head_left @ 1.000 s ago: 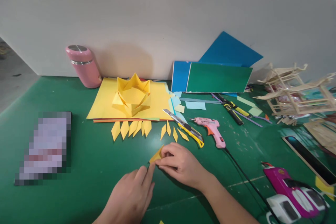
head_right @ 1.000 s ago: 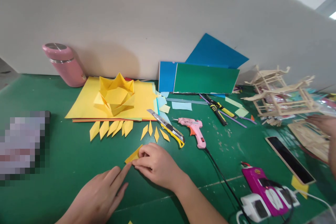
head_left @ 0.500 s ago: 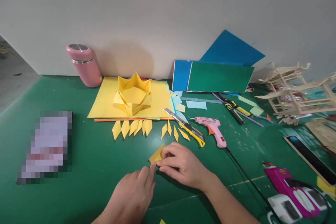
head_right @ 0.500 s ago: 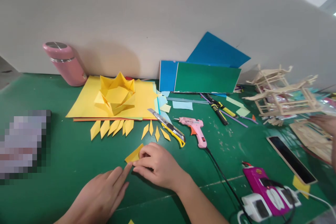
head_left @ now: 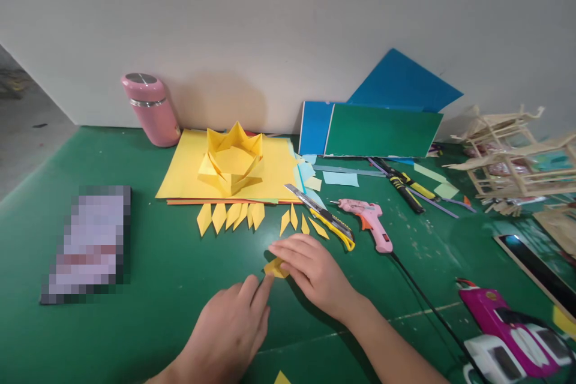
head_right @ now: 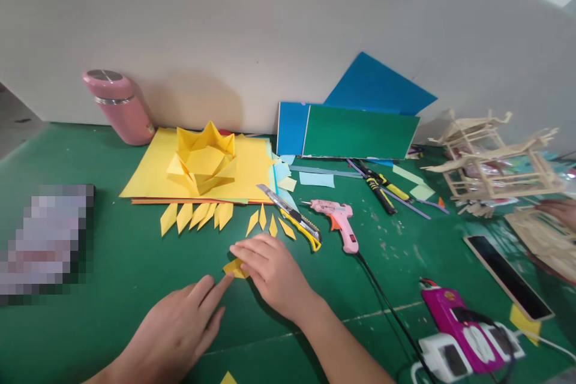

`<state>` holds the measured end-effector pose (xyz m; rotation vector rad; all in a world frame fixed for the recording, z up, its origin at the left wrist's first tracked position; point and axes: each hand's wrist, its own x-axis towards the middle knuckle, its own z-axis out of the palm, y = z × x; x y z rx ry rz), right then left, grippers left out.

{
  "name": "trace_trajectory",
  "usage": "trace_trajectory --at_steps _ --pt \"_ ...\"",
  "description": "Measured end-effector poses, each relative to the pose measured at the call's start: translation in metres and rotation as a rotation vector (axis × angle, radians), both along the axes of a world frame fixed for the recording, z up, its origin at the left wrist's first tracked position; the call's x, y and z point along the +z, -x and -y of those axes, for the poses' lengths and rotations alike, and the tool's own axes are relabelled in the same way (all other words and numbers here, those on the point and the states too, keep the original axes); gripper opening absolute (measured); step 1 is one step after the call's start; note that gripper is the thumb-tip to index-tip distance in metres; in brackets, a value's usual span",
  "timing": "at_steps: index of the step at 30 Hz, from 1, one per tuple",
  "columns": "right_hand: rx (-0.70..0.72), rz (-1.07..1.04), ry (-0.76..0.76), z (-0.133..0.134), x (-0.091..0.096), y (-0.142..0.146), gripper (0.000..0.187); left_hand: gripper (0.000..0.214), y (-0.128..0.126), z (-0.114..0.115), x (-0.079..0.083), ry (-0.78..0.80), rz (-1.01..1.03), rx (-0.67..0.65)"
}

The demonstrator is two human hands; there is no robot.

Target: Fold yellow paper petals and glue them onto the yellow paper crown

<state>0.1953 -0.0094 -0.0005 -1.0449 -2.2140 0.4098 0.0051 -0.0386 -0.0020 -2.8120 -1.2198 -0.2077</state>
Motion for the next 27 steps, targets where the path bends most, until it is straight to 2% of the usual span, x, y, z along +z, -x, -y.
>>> trace_trajectory --at_steps 6,13,20,27 --pt "-0.063 -0.089 0.127 0.0036 -0.0038 0.0034 0.027 0.041 0.0003 -0.0048 0.0078 0.033 0.076 -0.030" --pt "-0.134 -0.151 0.305 0.0075 0.0016 0.0051 0.028 0.040 0.0013 -0.0059 0.0051 0.097 0.030 -0.027" --pt "-0.240 -0.157 0.217 0.0034 -0.0027 0.0065 0.015 0.042 0.0000 -0.0071 0.0071 0.063 -0.008 -0.059" --pt "-0.205 -0.140 0.128 0.0027 -0.0051 0.0074 0.016 0.044 0.0007 -0.0087 0.0060 0.087 -0.050 -0.077"
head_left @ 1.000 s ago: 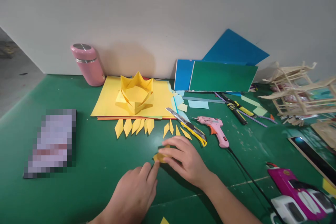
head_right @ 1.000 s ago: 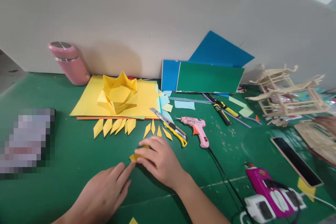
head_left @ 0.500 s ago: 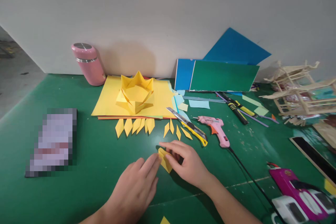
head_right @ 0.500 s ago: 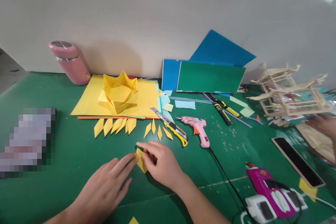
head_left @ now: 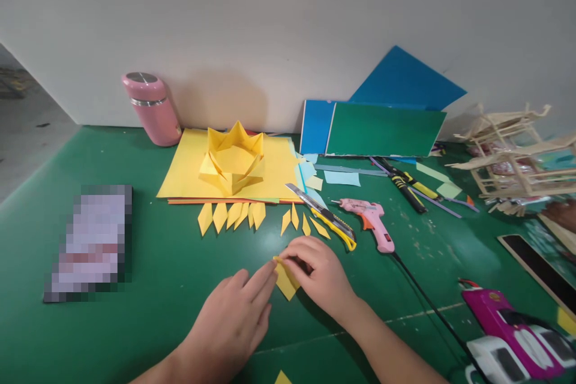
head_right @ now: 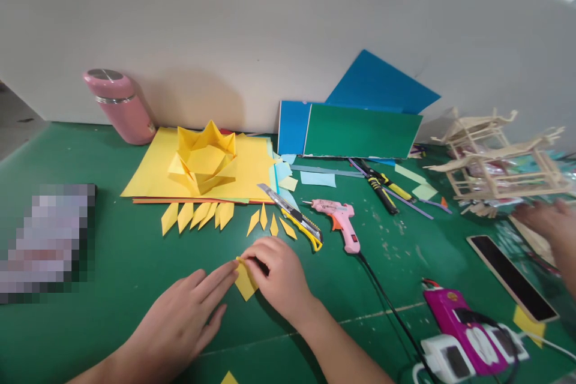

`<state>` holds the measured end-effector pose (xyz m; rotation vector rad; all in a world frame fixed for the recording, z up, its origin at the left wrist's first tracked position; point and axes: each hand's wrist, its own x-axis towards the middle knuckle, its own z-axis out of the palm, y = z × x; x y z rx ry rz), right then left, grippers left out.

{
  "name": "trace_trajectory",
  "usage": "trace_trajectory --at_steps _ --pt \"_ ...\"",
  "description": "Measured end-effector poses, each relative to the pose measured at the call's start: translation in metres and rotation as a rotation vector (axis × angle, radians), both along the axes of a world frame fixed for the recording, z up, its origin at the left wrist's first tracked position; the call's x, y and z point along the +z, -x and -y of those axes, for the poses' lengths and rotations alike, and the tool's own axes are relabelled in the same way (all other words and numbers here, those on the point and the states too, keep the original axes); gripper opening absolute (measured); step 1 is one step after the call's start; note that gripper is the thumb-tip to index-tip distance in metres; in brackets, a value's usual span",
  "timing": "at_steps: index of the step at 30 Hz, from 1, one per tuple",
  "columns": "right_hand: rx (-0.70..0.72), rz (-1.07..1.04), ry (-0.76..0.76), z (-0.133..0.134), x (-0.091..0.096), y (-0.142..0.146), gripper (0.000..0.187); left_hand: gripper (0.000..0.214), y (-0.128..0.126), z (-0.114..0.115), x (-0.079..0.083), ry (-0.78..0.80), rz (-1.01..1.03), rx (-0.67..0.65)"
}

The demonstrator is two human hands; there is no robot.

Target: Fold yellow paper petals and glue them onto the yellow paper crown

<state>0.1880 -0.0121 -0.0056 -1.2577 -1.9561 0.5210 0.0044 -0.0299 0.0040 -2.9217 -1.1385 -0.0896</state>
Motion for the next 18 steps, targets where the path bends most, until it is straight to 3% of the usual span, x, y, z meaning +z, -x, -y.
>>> trace_trajectory --at_steps 8,18 --pt "0.165 0.092 -0.087 -0.005 -0.002 -0.010 0.023 0.042 0.001 -0.003 0.003 0.063 0.009 0.015" --pt "0.214 0.177 -0.148 -0.005 -0.003 -0.013 0.030 0.039 0.003 -0.002 -0.002 0.063 0.105 0.018"
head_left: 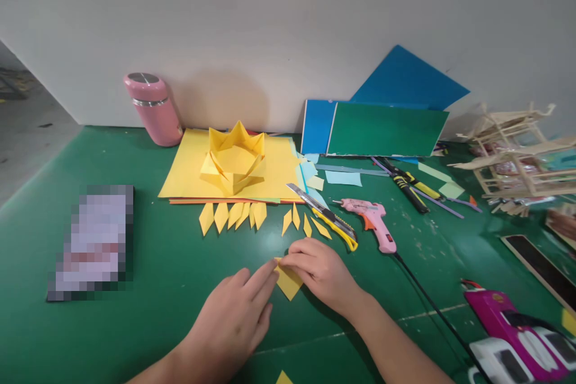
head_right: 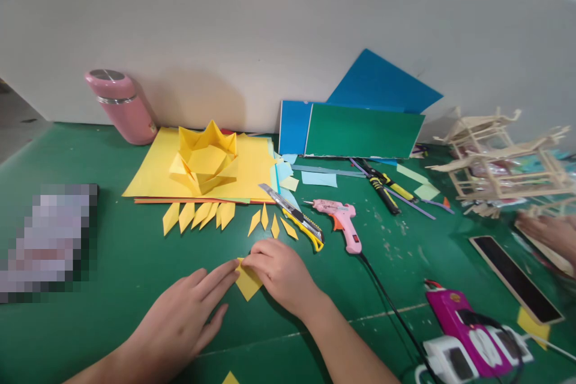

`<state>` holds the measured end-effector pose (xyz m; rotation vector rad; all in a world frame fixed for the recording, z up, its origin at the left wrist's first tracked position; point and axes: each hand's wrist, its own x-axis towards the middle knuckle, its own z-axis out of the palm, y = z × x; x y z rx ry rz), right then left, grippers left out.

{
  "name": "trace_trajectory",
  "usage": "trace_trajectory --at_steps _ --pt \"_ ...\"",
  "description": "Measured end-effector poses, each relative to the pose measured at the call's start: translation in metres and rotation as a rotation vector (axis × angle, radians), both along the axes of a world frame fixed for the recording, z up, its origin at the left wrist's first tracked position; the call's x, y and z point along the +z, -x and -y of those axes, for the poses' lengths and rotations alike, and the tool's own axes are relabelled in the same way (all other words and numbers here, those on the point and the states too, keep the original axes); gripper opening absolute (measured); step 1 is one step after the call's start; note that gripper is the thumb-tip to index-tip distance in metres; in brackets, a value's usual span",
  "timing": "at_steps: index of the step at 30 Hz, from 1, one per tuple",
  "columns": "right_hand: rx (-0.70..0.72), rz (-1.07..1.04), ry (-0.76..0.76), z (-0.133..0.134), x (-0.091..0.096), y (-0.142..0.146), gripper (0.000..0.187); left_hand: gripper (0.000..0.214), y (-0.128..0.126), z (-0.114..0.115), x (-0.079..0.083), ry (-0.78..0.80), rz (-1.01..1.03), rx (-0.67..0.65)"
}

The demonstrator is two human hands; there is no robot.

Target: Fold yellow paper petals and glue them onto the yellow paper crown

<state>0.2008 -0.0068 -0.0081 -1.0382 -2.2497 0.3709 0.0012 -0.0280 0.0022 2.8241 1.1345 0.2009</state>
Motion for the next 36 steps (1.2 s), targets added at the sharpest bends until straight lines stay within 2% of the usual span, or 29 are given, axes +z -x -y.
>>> trace_trajectory --at_steps 9,18,27,36 --pt "0.011 0.026 0.010 0.000 0.002 0.000 0.028 0.041 -0.002 -0.001 0.000 -0.032 -0.054 -0.020" --pt "0.030 0.062 0.061 0.001 0.006 -0.004 0.027 0.039 0.000 -0.004 0.003 0.021 -0.053 -0.040" --pt "0.048 0.094 0.101 0.002 0.014 -0.007 0.025 0.020 0.002 -0.008 0.004 -0.167 0.132 -0.018" --pt "0.053 0.199 0.030 0.003 0.013 -0.010 0.030 0.019 0.000 -0.008 0.004 -0.158 0.137 0.015"
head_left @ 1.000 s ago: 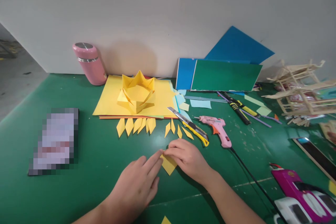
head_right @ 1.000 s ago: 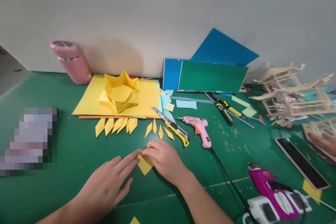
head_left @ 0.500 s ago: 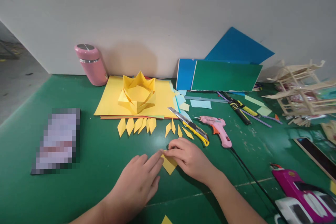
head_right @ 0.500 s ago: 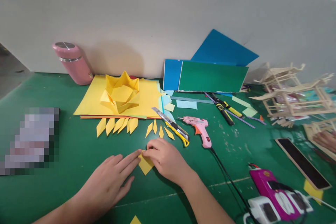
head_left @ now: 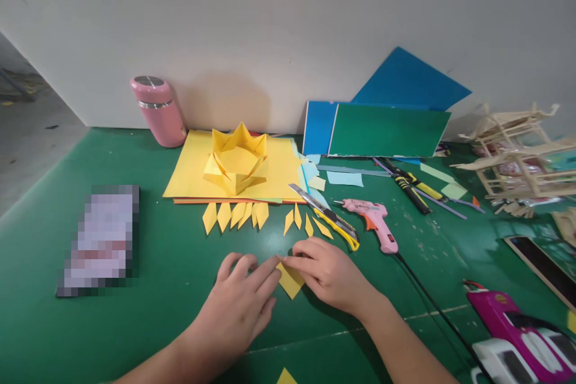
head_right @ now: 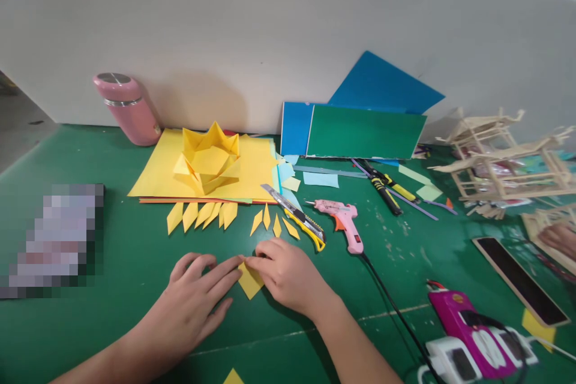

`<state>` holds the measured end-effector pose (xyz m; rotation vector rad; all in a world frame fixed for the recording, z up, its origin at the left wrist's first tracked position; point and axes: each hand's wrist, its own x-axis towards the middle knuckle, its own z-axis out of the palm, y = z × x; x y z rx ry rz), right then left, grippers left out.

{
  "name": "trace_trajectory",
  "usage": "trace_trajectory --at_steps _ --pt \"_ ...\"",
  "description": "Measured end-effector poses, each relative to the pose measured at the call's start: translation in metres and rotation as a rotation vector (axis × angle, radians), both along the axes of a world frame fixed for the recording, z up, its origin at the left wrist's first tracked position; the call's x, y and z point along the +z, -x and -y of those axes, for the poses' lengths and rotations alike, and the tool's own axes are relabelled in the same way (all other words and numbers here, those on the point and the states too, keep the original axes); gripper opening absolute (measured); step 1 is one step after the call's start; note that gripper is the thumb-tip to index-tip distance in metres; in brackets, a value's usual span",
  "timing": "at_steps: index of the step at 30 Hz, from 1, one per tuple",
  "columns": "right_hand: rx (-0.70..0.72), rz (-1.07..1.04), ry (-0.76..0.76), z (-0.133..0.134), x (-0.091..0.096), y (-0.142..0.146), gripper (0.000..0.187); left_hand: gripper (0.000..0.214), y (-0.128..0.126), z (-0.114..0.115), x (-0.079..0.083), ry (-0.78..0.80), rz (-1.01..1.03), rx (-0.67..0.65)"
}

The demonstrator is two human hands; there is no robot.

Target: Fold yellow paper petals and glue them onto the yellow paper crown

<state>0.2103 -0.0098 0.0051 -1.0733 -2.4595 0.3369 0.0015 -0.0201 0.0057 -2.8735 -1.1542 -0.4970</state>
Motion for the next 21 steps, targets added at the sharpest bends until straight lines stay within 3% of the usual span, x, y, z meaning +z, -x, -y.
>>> trace_trajectory --at_steps 9,15,21 --pt "-0.109 -0.133 0.001 -0.001 0.001 0.002 0.023 0.024 0.003 0.004 0.001 0.057 -0.036 0.005" --pt "-0.262 -0.186 0.082 0.001 -0.008 0.013 0.005 0.025 0.003 0.003 -0.001 0.072 -0.010 -0.013" --pt "-0.341 -0.220 0.149 0.002 -0.007 0.020 0.011 0.027 0.004 0.003 -0.002 0.106 0.002 -0.011"
